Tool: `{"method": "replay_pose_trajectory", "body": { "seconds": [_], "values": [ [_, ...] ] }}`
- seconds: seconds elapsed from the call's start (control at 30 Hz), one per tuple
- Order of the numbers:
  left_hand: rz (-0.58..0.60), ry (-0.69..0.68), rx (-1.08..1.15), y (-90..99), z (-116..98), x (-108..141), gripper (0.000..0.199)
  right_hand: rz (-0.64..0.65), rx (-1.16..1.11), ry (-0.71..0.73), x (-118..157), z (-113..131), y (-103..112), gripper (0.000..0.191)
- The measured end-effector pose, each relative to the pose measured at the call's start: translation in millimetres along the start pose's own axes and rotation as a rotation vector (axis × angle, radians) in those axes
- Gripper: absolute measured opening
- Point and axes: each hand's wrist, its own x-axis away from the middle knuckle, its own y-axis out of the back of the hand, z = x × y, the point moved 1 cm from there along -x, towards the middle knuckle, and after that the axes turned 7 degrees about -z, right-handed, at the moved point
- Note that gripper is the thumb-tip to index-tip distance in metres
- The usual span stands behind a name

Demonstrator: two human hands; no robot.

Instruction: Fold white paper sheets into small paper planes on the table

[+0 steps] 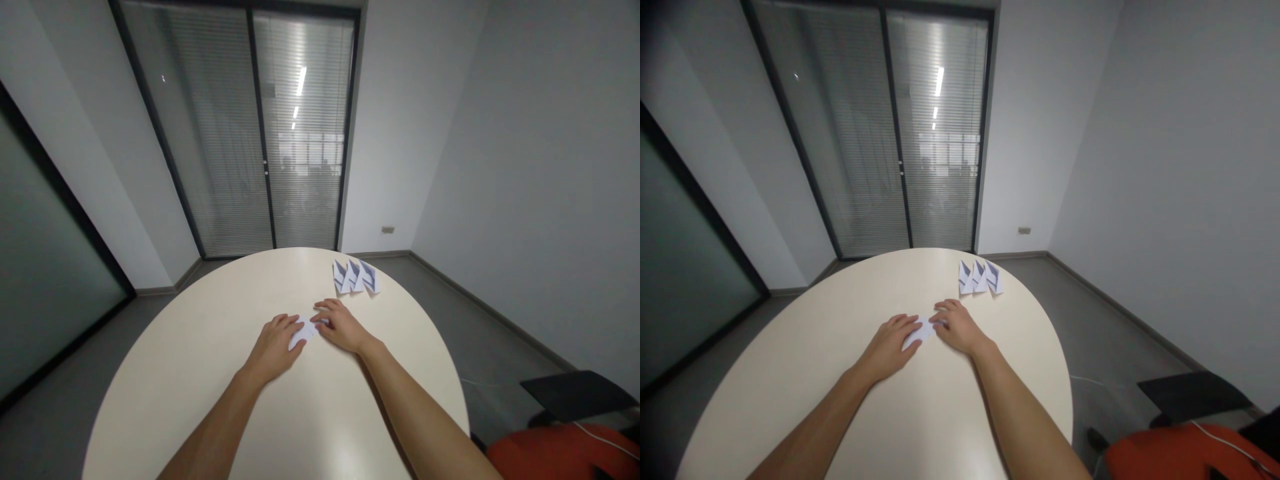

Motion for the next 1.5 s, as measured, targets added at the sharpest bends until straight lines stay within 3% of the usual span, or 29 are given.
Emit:
{"method": "replay_pose_trajectory", "body": {
  "seconds": [0.17,0.57,1.1,1.5],
  "values": [
    [-0.011,0.004,0.007,0.6,-1.0,0.1,0.039,0.095,-0.089,0.043,-1.7,6.9,1.4,0.028],
    [-0.002,-0.006,-0.022,-1.7,1.1,-1.0,0.039,0.124,-0.111,0.021,-0.6,5.3,6.3,0.029],
    [0.007,-0.037,-0.034,3.4,-2.2,-3.1,0.037,0.093,-0.161,0.004,-2.7,3.3,0.7,0.022],
    [-0.041,-0.043,-0.001,6.8,-6.9,-4.0,0.034,0.091,-0.204,0.027,-3.2,4.3,2.1,0.028]
  ]
}}
